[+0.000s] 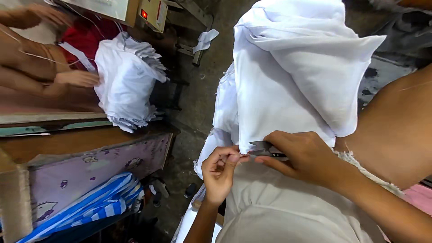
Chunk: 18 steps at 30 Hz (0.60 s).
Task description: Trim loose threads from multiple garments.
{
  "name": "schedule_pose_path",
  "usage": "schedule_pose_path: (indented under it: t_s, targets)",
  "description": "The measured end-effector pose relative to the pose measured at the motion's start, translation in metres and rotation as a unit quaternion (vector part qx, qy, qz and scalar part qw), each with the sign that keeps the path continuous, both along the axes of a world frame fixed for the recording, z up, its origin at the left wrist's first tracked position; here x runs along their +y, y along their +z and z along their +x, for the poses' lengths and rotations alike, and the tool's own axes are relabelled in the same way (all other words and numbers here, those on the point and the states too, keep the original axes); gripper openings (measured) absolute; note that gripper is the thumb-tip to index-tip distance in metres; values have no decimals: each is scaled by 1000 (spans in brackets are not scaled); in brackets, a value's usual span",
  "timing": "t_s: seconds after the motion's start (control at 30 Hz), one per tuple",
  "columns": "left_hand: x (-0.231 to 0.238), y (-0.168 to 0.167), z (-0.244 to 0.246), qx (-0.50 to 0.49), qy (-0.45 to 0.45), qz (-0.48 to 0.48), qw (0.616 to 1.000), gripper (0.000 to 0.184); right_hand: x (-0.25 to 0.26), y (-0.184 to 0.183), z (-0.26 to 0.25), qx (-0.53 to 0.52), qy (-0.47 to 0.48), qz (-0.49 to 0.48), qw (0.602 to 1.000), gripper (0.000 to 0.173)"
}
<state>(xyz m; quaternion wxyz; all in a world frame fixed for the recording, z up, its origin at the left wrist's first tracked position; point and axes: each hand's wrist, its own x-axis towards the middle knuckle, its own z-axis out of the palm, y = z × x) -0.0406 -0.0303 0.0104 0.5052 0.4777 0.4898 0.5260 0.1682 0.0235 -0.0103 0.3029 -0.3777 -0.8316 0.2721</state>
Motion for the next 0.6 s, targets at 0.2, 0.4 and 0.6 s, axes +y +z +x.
schedule_pose_path:
  t_s: [0.2, 0.4, 0.6]
  targets:
    - [0, -1, -2, 86, -13, 45, 995, 11, 4, 6, -10, -7, 14, 40, 999, 46]
    - [-1, -1, -2, 124, -15, 65, 990, 12, 5, 8, -12, -1, 27, 36, 999, 44]
    - [0, -4, -1, 76, -16, 54, 996, 13, 9, 6, -7, 31, 34, -17, 999, 43]
